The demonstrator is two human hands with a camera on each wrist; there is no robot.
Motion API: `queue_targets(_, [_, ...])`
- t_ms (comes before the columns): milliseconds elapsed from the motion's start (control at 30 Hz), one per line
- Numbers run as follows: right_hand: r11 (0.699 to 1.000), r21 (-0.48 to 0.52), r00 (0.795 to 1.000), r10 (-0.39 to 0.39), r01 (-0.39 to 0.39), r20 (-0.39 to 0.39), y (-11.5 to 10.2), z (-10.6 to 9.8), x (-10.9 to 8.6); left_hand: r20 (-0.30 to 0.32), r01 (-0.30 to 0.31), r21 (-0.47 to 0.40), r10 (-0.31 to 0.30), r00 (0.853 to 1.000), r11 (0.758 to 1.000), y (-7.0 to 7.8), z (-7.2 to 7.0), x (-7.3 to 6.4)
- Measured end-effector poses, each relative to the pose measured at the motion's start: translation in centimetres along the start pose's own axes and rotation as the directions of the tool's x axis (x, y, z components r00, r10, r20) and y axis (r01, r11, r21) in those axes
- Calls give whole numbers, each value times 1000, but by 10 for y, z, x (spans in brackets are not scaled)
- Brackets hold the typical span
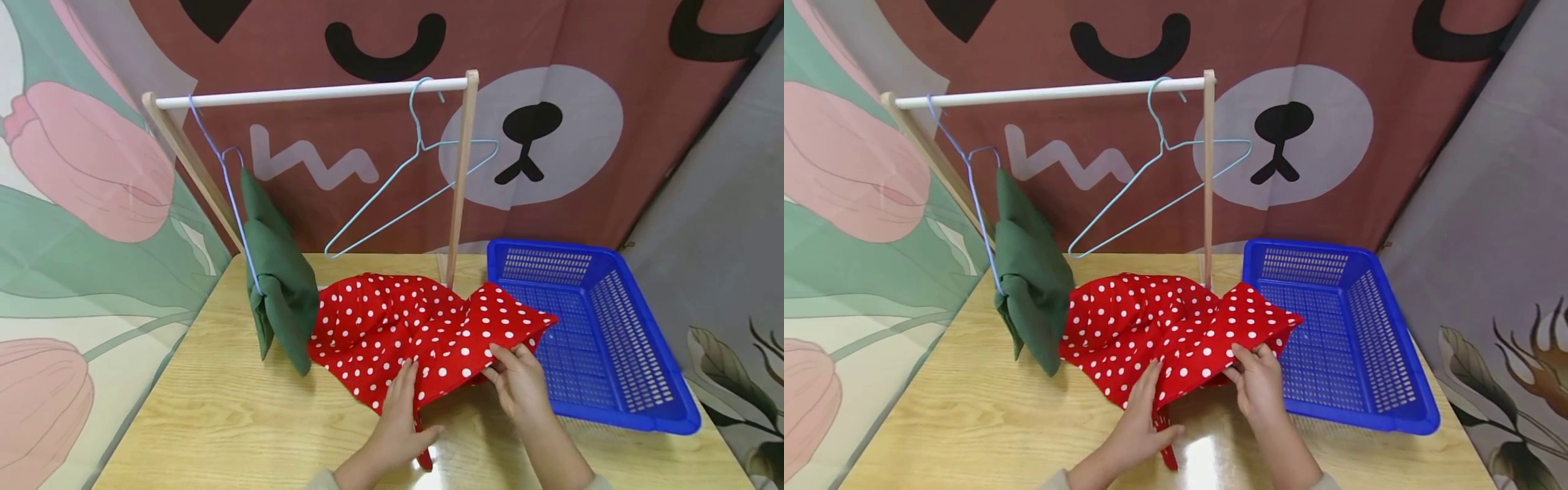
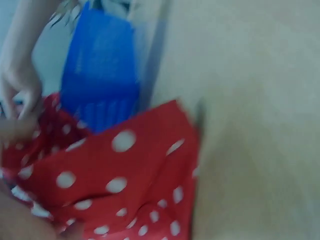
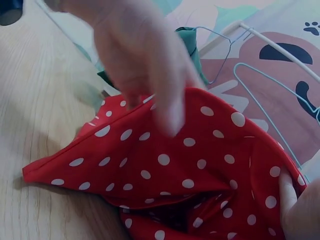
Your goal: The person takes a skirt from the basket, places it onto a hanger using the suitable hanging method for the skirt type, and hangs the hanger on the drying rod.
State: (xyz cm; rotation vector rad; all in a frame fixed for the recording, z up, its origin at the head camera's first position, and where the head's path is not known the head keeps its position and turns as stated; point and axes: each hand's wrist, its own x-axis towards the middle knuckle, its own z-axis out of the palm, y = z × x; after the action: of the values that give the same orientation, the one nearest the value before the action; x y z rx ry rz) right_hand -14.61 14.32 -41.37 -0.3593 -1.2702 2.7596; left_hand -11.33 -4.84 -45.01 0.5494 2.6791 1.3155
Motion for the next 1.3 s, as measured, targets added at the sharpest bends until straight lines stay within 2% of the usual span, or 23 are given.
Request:
queue_targets(133, [1000,-11,1000,3,-3,-13,-1,3,1,-84,22,165,-8,996,986,-4,9,0])
queue_targets(233, [999,-36,999,21,-22,-29,-2,4,3,-94,21,230,1,996,973,-7,5,1])
queue_targets(300, [998,-45,998,40,-42,-39,-3,5,6,-88,-3,252,26,996,968,-9,0,1])
queue_targets(433, [995,-61,995,82,-85,-54,-5,5,12,-42,-36,279,49,998,960,-11,-12,2])
queue_targets(533, [991,-85,992,98,-104,-74,-8,6,17,26,-44,300,38,999,953,-12,-23,1])
queue_targets(667, [985,-138,991,87,-101,-104,-10,7,23,109,-102,349,68,992,932,-15,-37,-2])
queue_targets(833, [987,-148,986,38,-62,-163,-10,9,28,158,-187,390,135,978,902,-23,-52,-6])
queue_targets(967, [997,-79,983,-2,-13,-181,-11,9,28,172,-166,361,110,979,918,-31,-64,-7])
queue_targets(1100, [999,-16,981,-40,38,-190,-14,7,28,157,-137,343,87,984,929,-38,-79,-7])
queue_targets(1200, [999,-19,980,-38,35,-193,-17,7,29,130,-122,347,81,988,930,-41,-91,-7])
queue_targets(1300, [999,-35,987,-12,7,-158,-21,7,29,81,-113,355,89,993,928,-43,-102,-7])
